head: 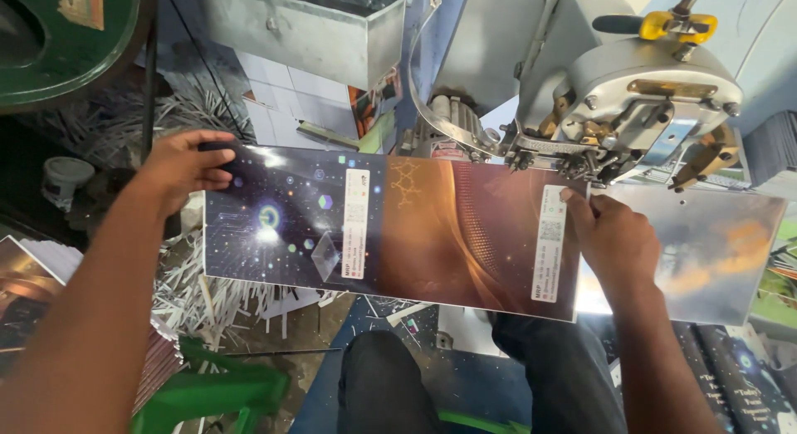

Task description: The person repeatedly picks up a book cover, places it on a metal binding machine, and operates the machine to bind the cover. The person then removes the bound book and places it on a stack. This process is repeated multiple times.

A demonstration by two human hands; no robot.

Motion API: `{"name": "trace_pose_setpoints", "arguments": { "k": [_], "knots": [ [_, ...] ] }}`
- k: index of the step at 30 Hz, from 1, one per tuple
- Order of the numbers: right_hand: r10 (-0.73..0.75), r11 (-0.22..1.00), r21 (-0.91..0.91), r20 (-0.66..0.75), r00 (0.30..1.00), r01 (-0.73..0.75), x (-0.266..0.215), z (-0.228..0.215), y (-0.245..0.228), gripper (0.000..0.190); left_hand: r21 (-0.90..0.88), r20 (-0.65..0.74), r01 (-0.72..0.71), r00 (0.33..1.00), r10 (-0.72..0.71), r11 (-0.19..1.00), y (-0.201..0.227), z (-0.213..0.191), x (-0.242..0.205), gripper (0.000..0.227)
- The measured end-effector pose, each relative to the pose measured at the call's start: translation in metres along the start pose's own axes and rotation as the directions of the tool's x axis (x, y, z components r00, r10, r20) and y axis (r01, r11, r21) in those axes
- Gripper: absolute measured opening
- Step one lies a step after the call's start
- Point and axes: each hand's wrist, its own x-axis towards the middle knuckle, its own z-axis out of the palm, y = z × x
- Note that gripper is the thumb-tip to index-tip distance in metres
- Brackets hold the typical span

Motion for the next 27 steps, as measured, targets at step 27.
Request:
{"name": "trace_pose_setpoints", "arguments": {
  "k": [27],
  "knots": [
    [-0.681, 0.727, -0.11, -0.244, 0.691, 0.678, 0.041, 0.002, 0.102, 0.049, 0.078, 0.012, 0.028, 1.0, -0.029, 0.997, 0.018, 0.059, -0.017, 0.036]
  ]
}}
